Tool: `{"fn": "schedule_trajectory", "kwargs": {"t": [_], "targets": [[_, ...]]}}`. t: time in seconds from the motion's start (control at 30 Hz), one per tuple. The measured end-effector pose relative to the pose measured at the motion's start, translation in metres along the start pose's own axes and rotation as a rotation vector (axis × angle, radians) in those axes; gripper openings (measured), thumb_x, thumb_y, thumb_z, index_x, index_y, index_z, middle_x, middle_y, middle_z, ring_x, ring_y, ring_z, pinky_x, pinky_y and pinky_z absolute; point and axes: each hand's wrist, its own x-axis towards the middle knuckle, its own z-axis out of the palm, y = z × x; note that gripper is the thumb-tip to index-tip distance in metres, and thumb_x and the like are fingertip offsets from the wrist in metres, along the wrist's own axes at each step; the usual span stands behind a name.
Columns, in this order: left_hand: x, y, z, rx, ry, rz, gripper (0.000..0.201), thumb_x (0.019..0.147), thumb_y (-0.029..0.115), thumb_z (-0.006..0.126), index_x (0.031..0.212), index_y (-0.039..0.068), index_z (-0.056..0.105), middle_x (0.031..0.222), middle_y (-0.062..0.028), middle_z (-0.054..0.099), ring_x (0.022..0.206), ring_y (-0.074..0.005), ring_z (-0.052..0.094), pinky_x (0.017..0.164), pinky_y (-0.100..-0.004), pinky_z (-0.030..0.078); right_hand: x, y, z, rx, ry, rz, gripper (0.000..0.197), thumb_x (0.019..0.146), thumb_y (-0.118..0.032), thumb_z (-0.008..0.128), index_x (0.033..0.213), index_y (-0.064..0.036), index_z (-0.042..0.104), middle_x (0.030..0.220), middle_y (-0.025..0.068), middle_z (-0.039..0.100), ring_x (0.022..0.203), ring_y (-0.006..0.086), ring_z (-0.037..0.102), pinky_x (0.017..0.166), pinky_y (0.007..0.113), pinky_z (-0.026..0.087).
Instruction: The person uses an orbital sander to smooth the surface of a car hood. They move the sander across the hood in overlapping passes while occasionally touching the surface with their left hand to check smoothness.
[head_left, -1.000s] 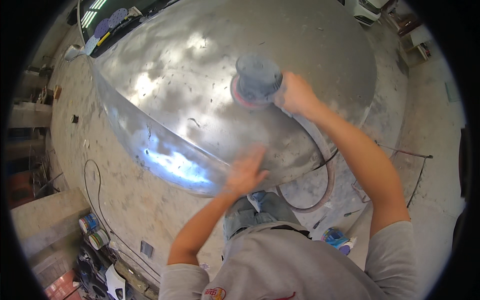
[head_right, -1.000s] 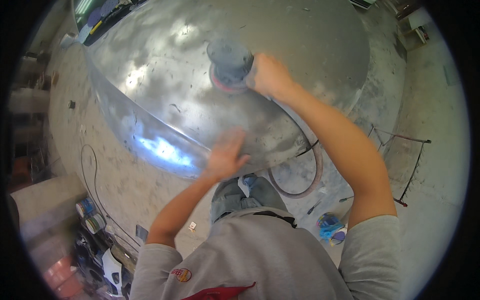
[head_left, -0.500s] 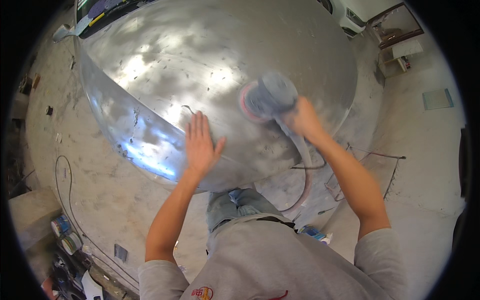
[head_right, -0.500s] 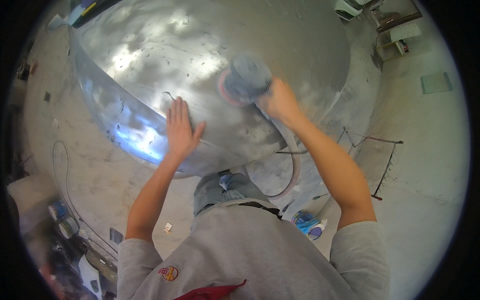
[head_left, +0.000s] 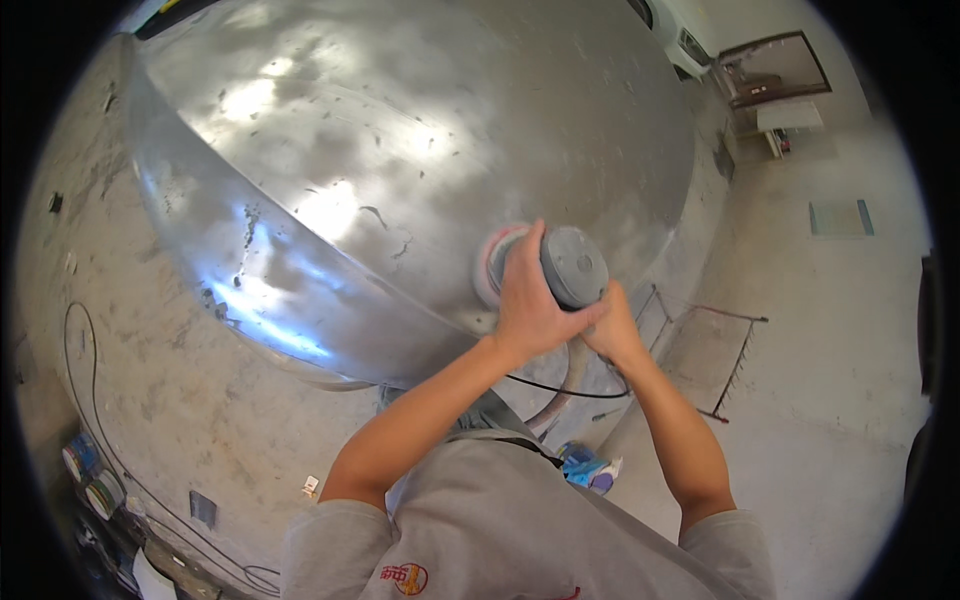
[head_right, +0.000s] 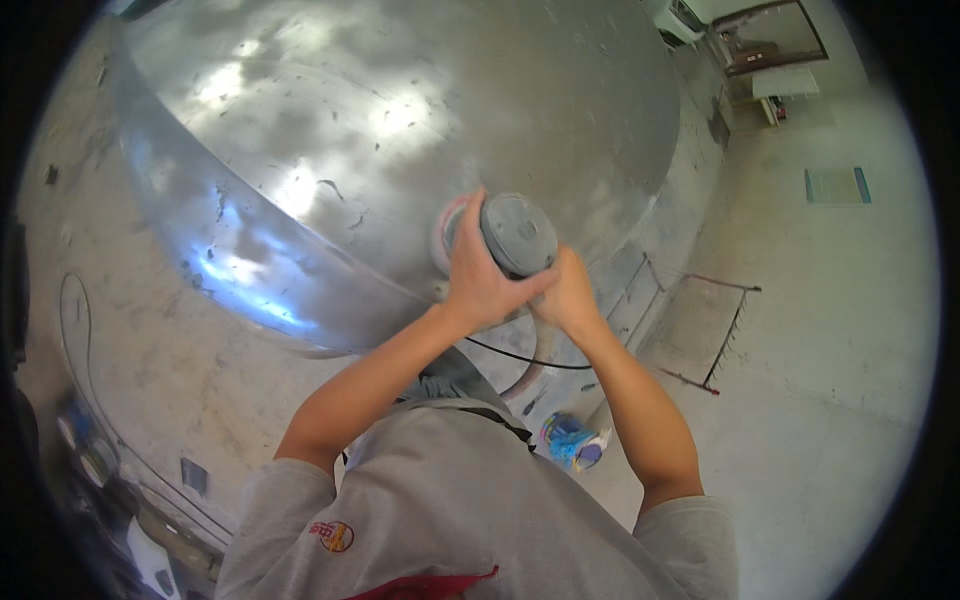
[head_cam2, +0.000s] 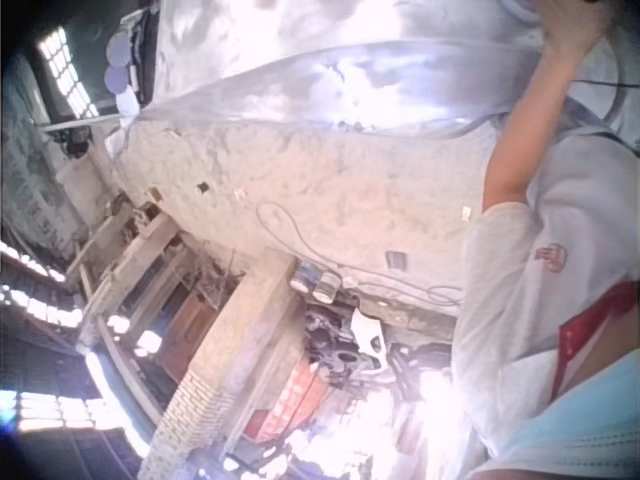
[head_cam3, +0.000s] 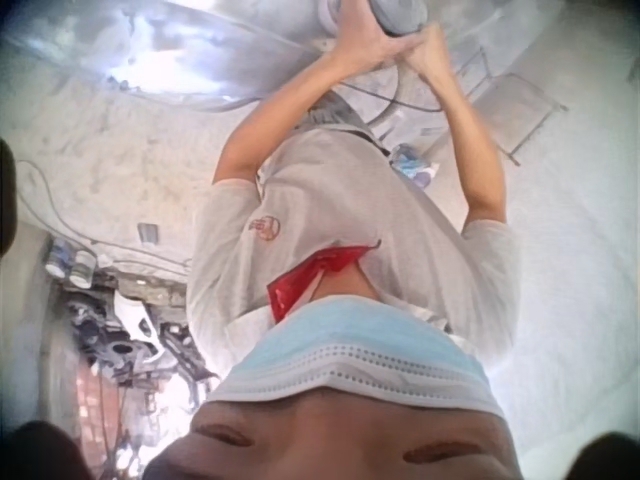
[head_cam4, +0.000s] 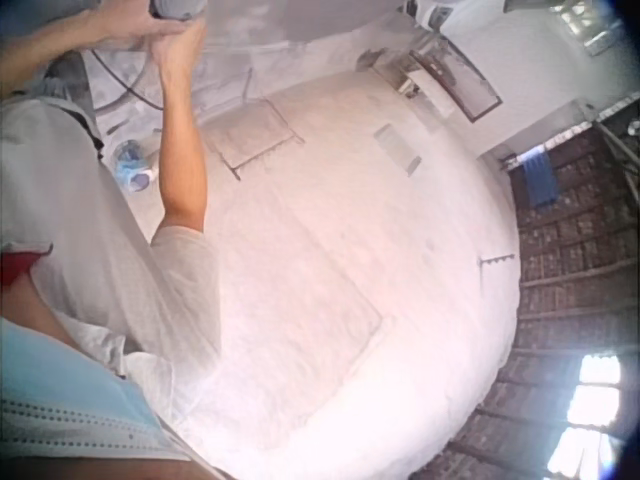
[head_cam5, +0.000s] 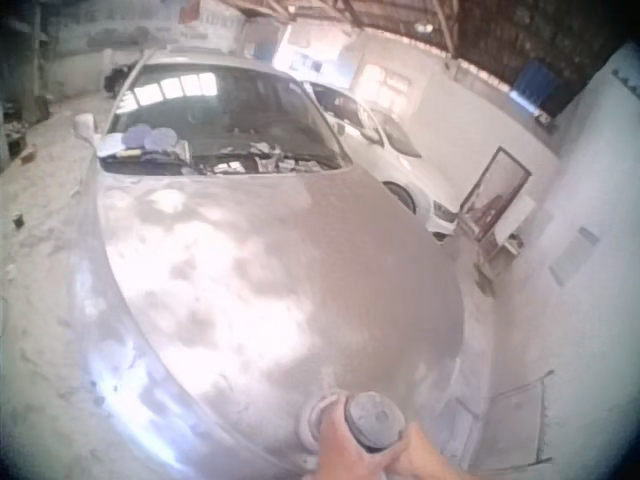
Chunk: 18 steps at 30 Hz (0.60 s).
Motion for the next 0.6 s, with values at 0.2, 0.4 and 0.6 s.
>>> {"fn": "schedule_trajectory", "kwargs": {"t": [0.2,0.4,0.6], "targets": [[0.029,-0.016,0.007,-0.078,0.018,-0.082,0.129,0.065,0.048,0.097,0.160,-0.006,0.029,0.143,-0.0301,0.051,0.132,-0.0473,0.050,0.114,-0.0555,0.039,0.006,-0.002,-0.002,-0.025,-0.073,0.275,0.051,0.076,-0.015,0.078,0.124,0.0002,0.071,0.120,0.0290,0.074,0.116,0.0439,0.072,0.094,0.046,0.057],[0.019,-0.011,0.004,-0.061,0.062,-0.031,0.128,0.064,0.047,0.097,0.160,-0.005,0.030,0.142,-0.0291,0.051,0.132,-0.0451,0.050,0.113,-0.0550,0.039,0.008,-0.015,0.002,-0.027,0.045,0.113,0.046,0.077,-0.015,0.079,0.115,0.0096,0.069,0.115,0.0343,0.073,0.114,0.0425,0.073,0.090,0.046,0.057],[0.060,-0.017,0.012,-0.099,0.034,-0.099,0.132,0.063,0.045,0.099,0.162,-0.004,0.027,0.149,-0.0266,0.046,0.140,-0.0420,0.046,0.119,-0.0527,0.036,0.036,-0.018,-0.009,-0.008,0.049,0.182,0.039,0.081,-0.013,0.076,0.112,0.0094,0.071,0.112,0.0326,0.074,0.111,0.0438,0.074,0.091,0.046,0.057]]}}
